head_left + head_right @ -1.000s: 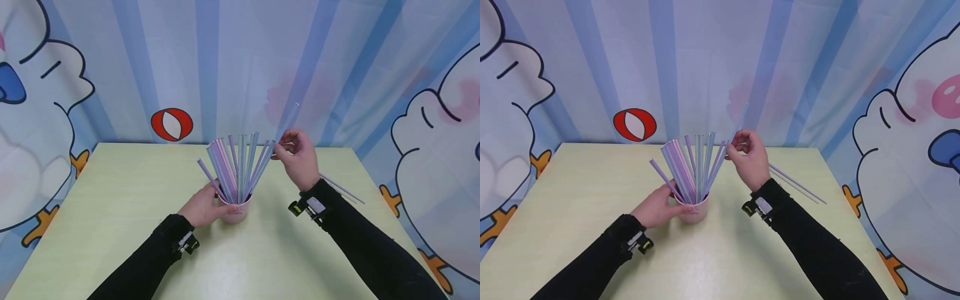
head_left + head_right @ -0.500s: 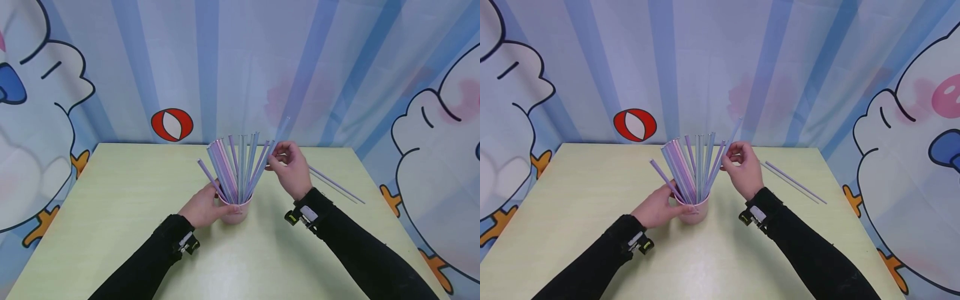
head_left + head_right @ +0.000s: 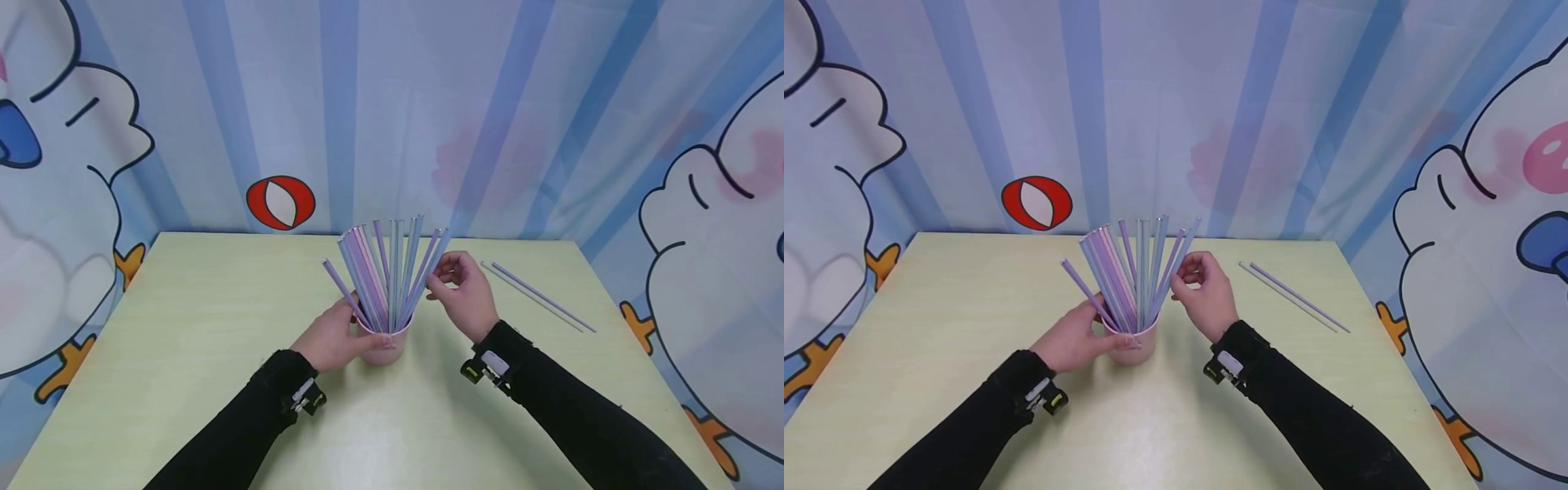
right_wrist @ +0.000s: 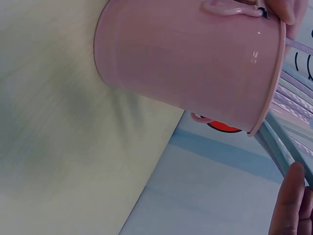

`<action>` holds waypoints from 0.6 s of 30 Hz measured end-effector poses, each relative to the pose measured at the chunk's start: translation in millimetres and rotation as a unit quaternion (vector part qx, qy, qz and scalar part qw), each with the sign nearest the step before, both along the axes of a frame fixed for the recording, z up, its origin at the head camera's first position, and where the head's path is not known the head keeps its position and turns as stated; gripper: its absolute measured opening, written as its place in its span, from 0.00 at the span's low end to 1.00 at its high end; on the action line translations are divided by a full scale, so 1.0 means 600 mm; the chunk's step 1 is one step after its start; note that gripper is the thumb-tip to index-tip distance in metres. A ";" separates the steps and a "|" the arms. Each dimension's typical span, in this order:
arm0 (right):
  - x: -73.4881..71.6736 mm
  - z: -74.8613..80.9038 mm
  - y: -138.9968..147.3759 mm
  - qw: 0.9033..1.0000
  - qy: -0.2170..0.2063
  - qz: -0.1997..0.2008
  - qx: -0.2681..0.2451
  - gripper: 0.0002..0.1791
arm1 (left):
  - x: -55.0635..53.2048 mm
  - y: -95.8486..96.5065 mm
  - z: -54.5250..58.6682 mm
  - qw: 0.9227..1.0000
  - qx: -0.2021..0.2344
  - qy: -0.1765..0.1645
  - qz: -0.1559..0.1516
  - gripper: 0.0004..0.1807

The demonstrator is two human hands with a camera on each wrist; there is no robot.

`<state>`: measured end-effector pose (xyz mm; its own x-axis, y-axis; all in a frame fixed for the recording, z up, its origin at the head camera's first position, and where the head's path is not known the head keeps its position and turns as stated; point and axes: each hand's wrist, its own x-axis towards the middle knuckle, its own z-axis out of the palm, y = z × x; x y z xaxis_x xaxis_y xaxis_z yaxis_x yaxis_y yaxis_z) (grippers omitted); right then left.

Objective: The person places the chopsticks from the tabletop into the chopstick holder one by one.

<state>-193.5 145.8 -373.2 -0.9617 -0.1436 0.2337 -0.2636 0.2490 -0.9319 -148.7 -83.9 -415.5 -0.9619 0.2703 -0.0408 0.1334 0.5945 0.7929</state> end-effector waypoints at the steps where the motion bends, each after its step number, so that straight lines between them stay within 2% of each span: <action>1: 0.001 -0.003 0.000 1.000 -0.001 0.000 0.002 0.15 | 0.000 0.000 0.000 1.000 -0.001 0.001 0.000 0.50; 12: 0.006 -0.031 0.003 0.999 0.001 0.009 0.040 0.13 | -0.001 -0.001 0.000 1.000 0.006 0.003 -0.003 0.50; 18: 0.008 -0.036 0.011 0.998 0.005 0.019 0.061 0.13 | -0.002 0.000 -0.001 1.000 0.006 0.003 -0.002 0.50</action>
<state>-188.6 152.6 -394.5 -0.9525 -0.2077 0.2226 -0.2850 0.3506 -0.8921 -149.7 -83.9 -416.2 -0.9609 0.2750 -0.0325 0.1402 0.5843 0.7994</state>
